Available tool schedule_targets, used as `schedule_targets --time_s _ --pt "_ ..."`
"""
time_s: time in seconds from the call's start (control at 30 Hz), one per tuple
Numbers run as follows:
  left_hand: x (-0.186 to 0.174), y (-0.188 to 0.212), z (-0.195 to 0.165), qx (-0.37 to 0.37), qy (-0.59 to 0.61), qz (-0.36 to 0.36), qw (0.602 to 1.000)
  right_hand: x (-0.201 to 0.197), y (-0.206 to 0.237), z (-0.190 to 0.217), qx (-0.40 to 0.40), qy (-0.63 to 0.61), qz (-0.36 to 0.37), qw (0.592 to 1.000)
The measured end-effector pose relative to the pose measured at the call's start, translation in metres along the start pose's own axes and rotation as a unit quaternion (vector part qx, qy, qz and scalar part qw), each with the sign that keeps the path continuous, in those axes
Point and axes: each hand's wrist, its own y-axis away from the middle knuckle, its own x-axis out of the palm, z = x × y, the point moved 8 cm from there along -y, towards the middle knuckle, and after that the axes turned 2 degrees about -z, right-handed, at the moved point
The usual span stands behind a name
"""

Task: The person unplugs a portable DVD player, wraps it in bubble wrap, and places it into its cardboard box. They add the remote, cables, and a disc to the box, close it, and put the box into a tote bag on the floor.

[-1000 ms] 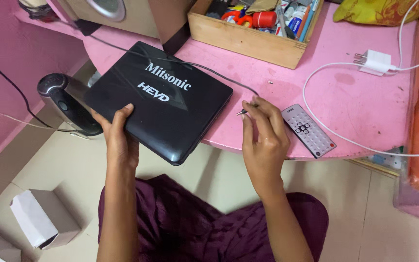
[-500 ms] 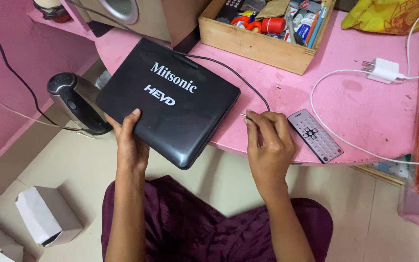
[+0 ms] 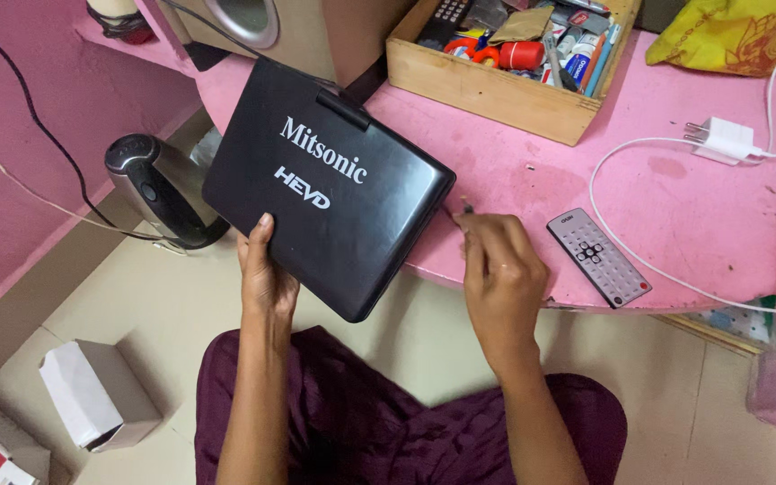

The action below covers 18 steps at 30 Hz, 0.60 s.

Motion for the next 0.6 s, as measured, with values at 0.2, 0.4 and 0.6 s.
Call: schedule_targets --time_s 0.2,0.4,0.6 --pt "-0.014 -0.001 0.014 0.017 0.027 0.031 0.999 0.034 0.007 0.004 0.103 -0.266 0.09 0.954" --pt "-0.011 0.013 0.007 0.035 -0.025 0.102 0.994 0.025 0.008 0.013 0.101 -0.274 0.059 0.955" --pt "-0.039 0.047 0.034 -0.032 0.119 -0.03 0.992 0.003 0.018 0.051 -0.059 -0.111 0.088 0.988"
